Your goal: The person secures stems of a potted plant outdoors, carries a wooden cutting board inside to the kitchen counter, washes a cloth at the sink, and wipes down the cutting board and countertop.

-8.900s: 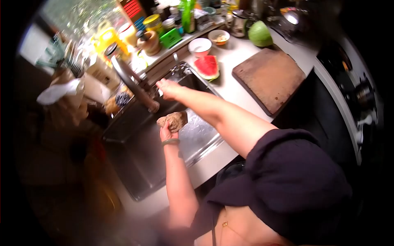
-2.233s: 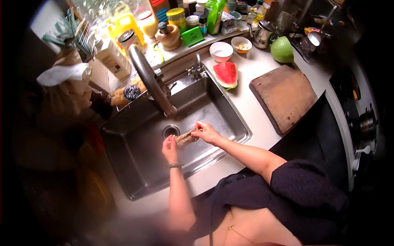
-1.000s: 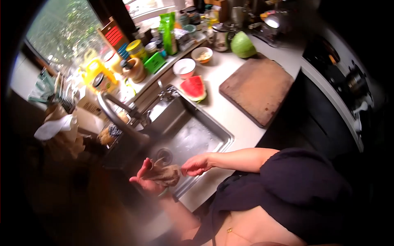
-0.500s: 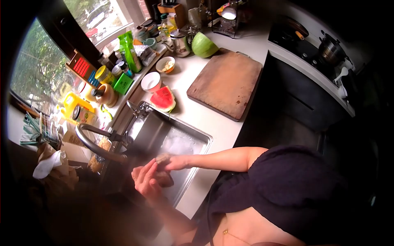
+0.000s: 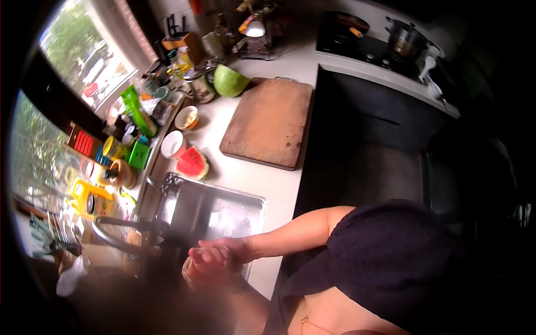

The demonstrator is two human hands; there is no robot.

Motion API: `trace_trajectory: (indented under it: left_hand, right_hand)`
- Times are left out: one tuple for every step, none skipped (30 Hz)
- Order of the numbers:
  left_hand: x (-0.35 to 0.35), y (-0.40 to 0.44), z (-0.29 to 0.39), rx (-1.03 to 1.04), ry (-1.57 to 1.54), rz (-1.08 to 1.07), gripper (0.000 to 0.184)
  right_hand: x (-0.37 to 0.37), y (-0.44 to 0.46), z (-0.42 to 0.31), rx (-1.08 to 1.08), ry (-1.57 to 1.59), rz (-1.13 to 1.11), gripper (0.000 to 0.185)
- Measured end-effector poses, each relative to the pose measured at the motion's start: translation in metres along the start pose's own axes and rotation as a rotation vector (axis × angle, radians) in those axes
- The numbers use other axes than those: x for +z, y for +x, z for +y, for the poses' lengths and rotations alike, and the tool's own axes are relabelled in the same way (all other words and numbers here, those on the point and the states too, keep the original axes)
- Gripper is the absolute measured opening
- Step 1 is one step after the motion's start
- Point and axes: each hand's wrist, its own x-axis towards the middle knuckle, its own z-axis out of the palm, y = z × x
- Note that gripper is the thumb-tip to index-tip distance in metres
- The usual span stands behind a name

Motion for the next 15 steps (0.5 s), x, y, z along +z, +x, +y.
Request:
trace_trajectory:
  left_hand:
    - [-0.020,-0.019,-0.003,0.140,-0.305,0.257,0.064]
    - [-0.044,-0.031,-0.014,0.283,-0.606,0.522,0.070]
    - [-0.107,-0.046,-0.043,0.613,-0.793,0.139,0.079]
    - [-0.160,-0.059,-0.027,0.167,-0.519,-0.210,0.087]
    - [-0.101,-0.037,-0.026,-0.132,-0.473,-0.222,0.089]
    - [-0.031,-0.009,-0.024,-0.425,-0.418,-0.236,0.091]
    - [-0.020,-0.002,-0.028,-0.427,-0.423,-0.236,0.091]
    - [-0.013,0.004,-0.032,-0.512,-0.367,-0.243,0.092]
    - [-0.010,0.006,-0.035,-0.595,-0.305,-0.247,0.093]
    - [-0.015,0.012,-0.036,-0.678,-0.233,-0.298,0.096]
    - [-0.018,0.013,-0.038,-0.704,-0.197,-0.266,0.097]
    - [-0.018,0.015,-0.040,-0.728,-0.157,-0.231,0.099]
    - [-0.020,0.019,-0.037,-0.755,0.034,-0.221,0.097]
    - [-0.016,0.016,-0.040,-0.705,0.283,-0.020,0.099]
    - [-0.011,0.020,-0.046,-0.682,0.388,0.032,0.101]
  right_hand:
    - [-0.008,0.000,0.002,-0.003,-0.028,-0.013,0.031]
    - [-0.017,-0.001,0.003,-0.008,-0.039,-0.027,0.030]
    - [-0.024,-0.005,0.001,-0.014,-0.033,-0.031,0.029]
    - [-0.033,-0.008,0.000,-0.024,-0.027,-0.032,0.029]
    - [-0.041,-0.011,-0.001,-0.031,-0.018,-0.031,0.030]
    - [-0.050,-0.014,-0.005,-0.041,-0.009,-0.034,0.031]
    - [-0.057,-0.018,-0.009,-0.047,0.013,-0.035,0.033]
    - [-0.064,-0.021,-0.016,-0.049,0.034,-0.034,0.035]
    - [-0.067,-0.026,-0.023,-0.044,0.061,-0.025,0.038]
    - [-0.061,-0.034,-0.036,-0.008,0.076,0.023,0.041]
    - [-0.052,-0.037,-0.048,0.122,0.157,0.198,0.047]
    - [-0.031,-0.051,-0.064,0.129,0.101,0.423,0.046]
    - [-0.034,-0.054,-0.078,0.037,0.076,0.390,0.044]
    - [-0.039,-0.056,-0.092,-0.054,0.054,0.355,0.045]
    - [-0.053,-0.060,-0.112,-0.176,0.105,0.322,0.045]
